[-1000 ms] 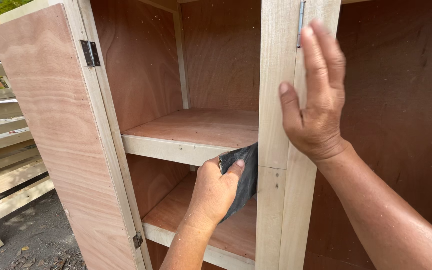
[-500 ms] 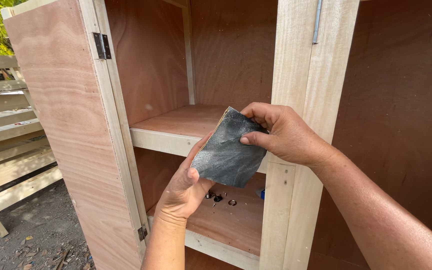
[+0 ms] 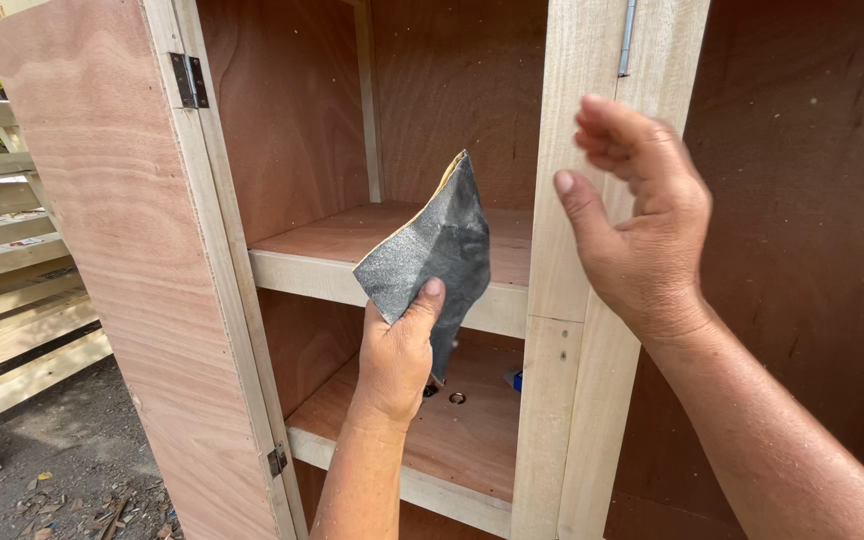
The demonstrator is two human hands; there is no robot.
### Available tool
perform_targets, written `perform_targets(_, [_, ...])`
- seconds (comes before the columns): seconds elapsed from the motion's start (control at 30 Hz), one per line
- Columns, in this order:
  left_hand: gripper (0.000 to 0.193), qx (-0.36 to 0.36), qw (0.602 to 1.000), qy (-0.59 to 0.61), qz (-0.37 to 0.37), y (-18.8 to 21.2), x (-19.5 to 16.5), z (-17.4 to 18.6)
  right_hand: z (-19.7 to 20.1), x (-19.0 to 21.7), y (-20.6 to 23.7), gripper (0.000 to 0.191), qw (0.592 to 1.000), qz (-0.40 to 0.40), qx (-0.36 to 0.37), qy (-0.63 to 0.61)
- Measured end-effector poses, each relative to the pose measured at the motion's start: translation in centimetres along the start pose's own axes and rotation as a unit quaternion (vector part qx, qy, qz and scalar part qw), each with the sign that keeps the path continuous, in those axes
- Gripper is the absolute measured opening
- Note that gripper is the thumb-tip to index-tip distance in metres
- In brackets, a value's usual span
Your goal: The person sands the surfaces and edges of a wooden cabinet with shelves using a sheet of sandpaper held by hand. They steady the cabinet door with one hand while rubbing the sandpaper along the door panel, shelf edges, and interior frame, working over different sections of the unit.
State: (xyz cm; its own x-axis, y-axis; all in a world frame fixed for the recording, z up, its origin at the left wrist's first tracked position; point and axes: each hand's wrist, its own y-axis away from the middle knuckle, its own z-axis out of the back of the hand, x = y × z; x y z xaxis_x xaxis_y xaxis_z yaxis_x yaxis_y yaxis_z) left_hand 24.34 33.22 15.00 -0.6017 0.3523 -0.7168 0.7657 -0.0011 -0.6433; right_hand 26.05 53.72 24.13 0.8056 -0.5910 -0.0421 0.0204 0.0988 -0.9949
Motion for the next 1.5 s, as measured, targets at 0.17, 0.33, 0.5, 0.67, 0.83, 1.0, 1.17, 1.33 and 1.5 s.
perform_targets(0.17, [0.040, 0.056, 0.974, -0.209, 0.073, -0.2, 0.5, -3.0, 2.1, -3.3, -0.4, 0.070, 0.982, -0.068, -0.138, 0.107])
perform_targets(0.33, [0.041, 0.019, 0.985, -0.169, -0.030, -2.6, 6.7, -8.1, 0.4, -6.2, -0.7, 0.061, 0.958, -0.275, -0.072, -0.029])
perform_targets(0.5, [0.037, 0.062, 0.998, -0.014, 0.001, 6.2, 13.0, -4.1, 0.1, -5.5, -0.9, 0.050, 0.954, -0.295, -0.055, 0.024])
perform_targets(0.67, [0.047, -0.049, 0.977, -0.097, 0.181, 10.0, 16.1, -4.2, 0.2, -4.9, -1.0, 0.046, 0.956, -0.285, -0.064, 0.012])
perform_targets(0.83, [0.052, -0.040, 0.995, -0.055, 0.078, 6.6, 16.9, -5.3, 0.2, -5.5, -0.8, 0.047, 0.956, -0.287, -0.062, 0.010])
perform_targets(1.0, [0.056, -0.051, 0.963, -0.041, 0.261, 10.5, 17.4, -3.0, 0.1, -6.0, -0.7, 0.049, 0.955, -0.291, -0.060, 0.007])
perform_targets(1.17, [0.064, -0.041, 0.967, -0.079, 0.240, 9.7, 17.0, -3.4, 0.1, -6.9, -0.2, 0.045, 0.964, -0.261, -0.053, 0.011])
perform_targets(1.33, [0.068, -0.044, 0.984, -0.104, 0.136, 8.1, 18.0, -4.4, 0.0, -8.3, 0.5, 0.049, 0.971, -0.235, -0.038, 0.015])
perform_targets(1.5, [0.073, -0.036, 0.939, -0.023, 0.342, 12.8, 19.5, -1.5, -0.3, -8.9, 0.6, 0.054, 0.968, -0.246, -0.045, -0.002])
